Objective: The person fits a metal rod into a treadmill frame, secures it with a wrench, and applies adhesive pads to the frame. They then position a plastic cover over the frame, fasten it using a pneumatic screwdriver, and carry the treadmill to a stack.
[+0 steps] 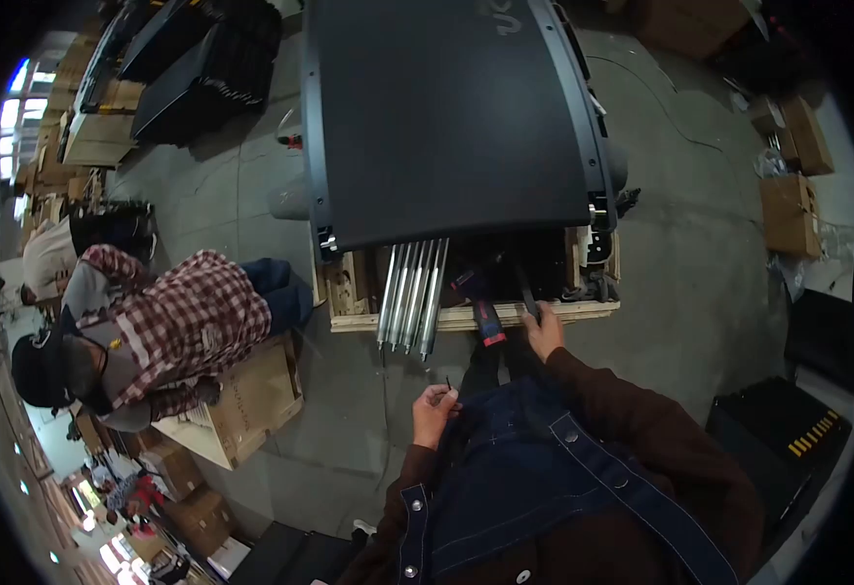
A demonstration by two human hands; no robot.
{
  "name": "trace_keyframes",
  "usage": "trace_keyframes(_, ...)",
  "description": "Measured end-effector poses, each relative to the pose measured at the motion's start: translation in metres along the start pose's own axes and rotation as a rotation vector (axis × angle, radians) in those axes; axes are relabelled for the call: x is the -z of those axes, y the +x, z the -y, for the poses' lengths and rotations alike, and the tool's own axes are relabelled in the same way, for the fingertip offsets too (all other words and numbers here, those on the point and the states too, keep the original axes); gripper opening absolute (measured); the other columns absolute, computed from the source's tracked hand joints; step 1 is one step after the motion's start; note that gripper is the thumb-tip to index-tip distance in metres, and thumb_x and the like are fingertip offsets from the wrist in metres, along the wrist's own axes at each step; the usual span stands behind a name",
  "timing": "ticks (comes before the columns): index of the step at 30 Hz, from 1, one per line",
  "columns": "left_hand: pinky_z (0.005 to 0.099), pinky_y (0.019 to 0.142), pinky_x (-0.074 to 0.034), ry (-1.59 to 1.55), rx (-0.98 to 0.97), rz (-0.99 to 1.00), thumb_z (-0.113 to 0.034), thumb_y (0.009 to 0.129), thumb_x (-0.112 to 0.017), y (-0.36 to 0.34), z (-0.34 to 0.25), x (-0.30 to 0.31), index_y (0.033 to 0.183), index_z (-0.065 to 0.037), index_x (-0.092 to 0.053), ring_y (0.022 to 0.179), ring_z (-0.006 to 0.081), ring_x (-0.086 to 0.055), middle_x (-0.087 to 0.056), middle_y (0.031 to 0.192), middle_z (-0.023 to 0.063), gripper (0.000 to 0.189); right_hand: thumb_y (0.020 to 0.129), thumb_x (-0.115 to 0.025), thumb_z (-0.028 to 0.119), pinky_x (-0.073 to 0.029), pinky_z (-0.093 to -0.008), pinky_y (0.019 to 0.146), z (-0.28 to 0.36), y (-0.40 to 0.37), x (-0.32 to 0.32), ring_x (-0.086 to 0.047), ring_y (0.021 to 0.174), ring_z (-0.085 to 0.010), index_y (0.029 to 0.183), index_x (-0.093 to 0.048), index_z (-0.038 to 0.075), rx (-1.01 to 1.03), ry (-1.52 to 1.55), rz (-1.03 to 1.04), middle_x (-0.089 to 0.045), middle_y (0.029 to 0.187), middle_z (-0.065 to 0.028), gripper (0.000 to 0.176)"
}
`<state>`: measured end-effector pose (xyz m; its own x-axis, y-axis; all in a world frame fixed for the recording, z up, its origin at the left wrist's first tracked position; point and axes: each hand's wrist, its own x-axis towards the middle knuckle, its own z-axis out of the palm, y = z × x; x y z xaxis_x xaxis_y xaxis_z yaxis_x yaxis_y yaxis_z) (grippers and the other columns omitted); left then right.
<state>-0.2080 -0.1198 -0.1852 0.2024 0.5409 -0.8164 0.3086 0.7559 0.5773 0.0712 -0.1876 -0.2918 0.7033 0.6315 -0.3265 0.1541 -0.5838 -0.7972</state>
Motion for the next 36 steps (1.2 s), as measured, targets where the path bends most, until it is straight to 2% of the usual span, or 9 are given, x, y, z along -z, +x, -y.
trace_keyframes(1, 0.0264, 0.064, -0.055, -0.018, -0.002, -0.016, -0.018, 0.091, -0.073, -0.007, 0.006, 0.001, 0.107, -0.001, -0.064, 0.074, 0.0142, -0.068, -0.068, 0.088, 0.0064, 0.026, 0.091, -0.064, 0.023, -0.05, -0.0479, 0.076, 0.004, -0.007, 0.009, -0.065, 0.088, -0.0445, 0.112, -0.061, 0.002, -0.182, 0.078, 0.131, -0.067, 0.088, -0.025, 0.03)
trace_keyframes(4, 0.0254, 0.065, -0.054, -0.083, -0.005, -0.07, -0.018, 0.091, -0.073, -0.018, 0.024, 0.002, 0.108, 0.001, -0.064, 0.075, 0.0138, -0.068, -0.068, 0.088, 0.0063, 0.027, 0.091, -0.066, 0.022, -0.051, -0.0387, 0.069, 0.022, -0.025, 0.039, -0.067, 0.074, -0.0269, 0.111, -0.062, -0.001, 0.015, -0.095, 0.241, -0.068, 0.081, -0.0163, 0.031)
trace_keyframes(7, 0.0249, 0.065, -0.053, -0.113, 0.012, -0.074, -0.018, 0.092, -0.072, -0.019, 0.031, 0.009, 0.109, 0.002, -0.063, 0.075, 0.0136, -0.068, -0.068, 0.089, 0.0067, 0.028, 0.09, -0.066, 0.024, -0.051, -0.0418, 0.075, 0.038, -0.017, 0.012, -0.068, 0.084, -0.0383, 0.111, -0.062, 0.0, 0.023, 0.088, 0.388, -0.068, 0.086, -0.0214, 0.032)
trace_keyframes(13, 0.0248, 0.064, -0.053, -0.24, -0.065, -0.094, -0.017, 0.093, -0.07, -0.022, 0.04, 0.031, 0.111, 0.002, -0.062, 0.075, 0.0141, -0.068, -0.066, 0.092, 0.0069, 0.028, 0.091, -0.065, 0.033, -0.051, -0.0423, 0.081, 0.076, 0.028, -0.081, -0.068, 0.092, -0.0365, 0.117, -0.061, 0.001, 0.111, 0.027, 0.453, -0.069, 0.094, -0.0218, 0.041)
trace_keyframes(19, 0.027, 0.066, -0.055, -0.296, -0.051, -0.015, -0.02, 0.096, -0.067, 0.007, 0.078, 0.042, 0.11, -0.002, -0.061, 0.077, 0.0153, -0.068, -0.065, 0.092, 0.0048, 0.024, 0.089, -0.07, 0.033, -0.052, -0.0402, 0.086, 0.1, -0.01, 0.045, -0.068, 0.097, -0.0336, 0.118, -0.062, -0.005, 0.223, -0.304, 0.566, -0.068, 0.105, -0.0226, 0.048)
trace_keyframes(23, 0.0263, 0.063, -0.054, -0.281, -0.038, 0.142, -0.015, 0.099, -0.06, 0.029, 0.065, 0.023, 0.112, -0.001, -0.061, 0.076, 0.0141, -0.068, -0.065, 0.092, 0.0049, 0.019, 0.085, -0.072, 0.034, -0.052, -0.0431, 0.083, 0.07, -0.065, 0.173, -0.067, 0.095, -0.0359, 0.112, -0.063, -0.007, 0.044, -0.435, 0.546, -0.068, 0.103, -0.0246, 0.051)
trace_keyframes(28, 0.0263, 0.066, -0.054, -0.154, -0.154, 0.231, -0.014, 0.098, -0.06, 0.032, -0.01, -0.024, 0.11, -0.001, -0.061, 0.077, 0.013, -0.066, -0.065, 0.092, 0.0046, 0.017, 0.093, -0.067, 0.029, -0.037, -0.0276, 0.042, 0.035, -0.122, 0.304, -0.048, 0.05, -0.0076, 0.102, -0.061, -0.002, -0.455, -0.055, 0.254, -0.05, 0.062, -0.0001, 0.033)
trace_keyframes(31, 0.0257, 0.074, -0.052, -0.034, -0.411, 0.236, -0.009, 0.099, -0.058, 0.002, -0.086, -0.087, 0.107, 0.001, -0.061, 0.083, 0.011, -0.063, -0.065, 0.092, 0.0048, 0.013, 0.095, -0.064, 0.029, -0.039, -0.0269, 0.044, 0.056, -0.09, 0.35, -0.049, 0.051, -0.0083, 0.107, -0.06, -0.002, -0.39, -0.045, 0.058, -0.05, 0.061, -0.0003, 0.033)
trace_keyframes(36, 0.0277, 0.076, -0.052, -0.102, -0.859, 0.112, -0.01, 0.102, -0.055, -0.02, -0.184, -0.225, 0.106, 0.003, -0.056, 0.081, 0.0143, -0.061, -0.058, 0.096, 0.0075, 0.014, 0.1, -0.059, 0.028, -0.038, -0.0241, 0.048, 0.09, 0.046, 0.404, -0.048, 0.054, -0.0068, 0.104, -0.061, 0.001, -0.272, 0.152, 0.19, -0.049, 0.061, 0.0016, 0.027)
